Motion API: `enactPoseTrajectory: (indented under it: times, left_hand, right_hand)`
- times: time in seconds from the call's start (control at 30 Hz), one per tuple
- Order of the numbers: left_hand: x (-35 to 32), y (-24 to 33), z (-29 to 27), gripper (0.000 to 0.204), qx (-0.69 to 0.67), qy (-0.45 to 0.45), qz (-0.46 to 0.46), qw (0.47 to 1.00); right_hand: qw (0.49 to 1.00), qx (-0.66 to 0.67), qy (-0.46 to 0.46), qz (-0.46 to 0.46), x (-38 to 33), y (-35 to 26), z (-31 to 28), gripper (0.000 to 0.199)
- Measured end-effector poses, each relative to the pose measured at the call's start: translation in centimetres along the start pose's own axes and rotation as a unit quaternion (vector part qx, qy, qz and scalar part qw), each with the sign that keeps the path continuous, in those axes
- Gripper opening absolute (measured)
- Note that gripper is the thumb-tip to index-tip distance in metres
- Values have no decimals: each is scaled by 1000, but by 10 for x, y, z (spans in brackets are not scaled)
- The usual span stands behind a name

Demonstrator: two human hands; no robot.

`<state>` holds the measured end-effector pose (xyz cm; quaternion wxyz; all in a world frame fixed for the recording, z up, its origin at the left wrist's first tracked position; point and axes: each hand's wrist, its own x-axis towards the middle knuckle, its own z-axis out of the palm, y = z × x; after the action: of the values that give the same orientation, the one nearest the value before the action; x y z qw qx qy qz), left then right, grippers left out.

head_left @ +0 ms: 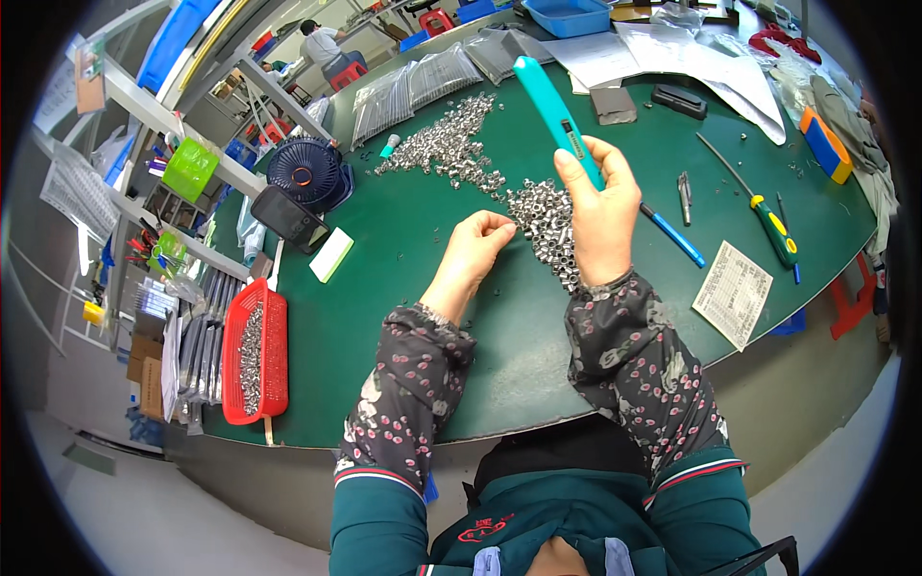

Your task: Trimming excess material from small metallic components using a utility knife at a workstation.

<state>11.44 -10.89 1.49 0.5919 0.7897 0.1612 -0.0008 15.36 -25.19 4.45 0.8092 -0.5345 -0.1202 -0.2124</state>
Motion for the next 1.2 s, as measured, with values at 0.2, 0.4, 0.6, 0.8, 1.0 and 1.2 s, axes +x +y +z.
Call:
enactPoseTrajectory:
  times: [0.2, 0.4, 0.6, 0.8, 1.0, 1.2]
  left_hand:
    - [18, -4, 13, 21, 262, 149, 80, 950]
    - [18, -8, 19, 16, 330, 172, 110, 922]
    - [-41, 6, -39, 8, -262, 19, 17, 965]
    - [-83, -30, -90, 8, -439, 43, 77, 894]
    - [-83, -74, -117, 10, -521, 55, 106, 845]
    - [-84, -72, -119, 11, -482, 38, 122, 867]
  right_hand:
    - [1000, -1, 6, 5, 2, -5, -2, 23]
    - [1000, 0, 6, -11, 0, -1, 0, 23]
    - [997, -18, -76, 13, -11, -1, 8, 23]
    - [956, -96, -275, 31, -33, 3, 10, 26]
    - [869, -173, -460, 63, -55, -2, 15, 27]
    - [847, -192, -493, 58, -59, 5, 14, 27]
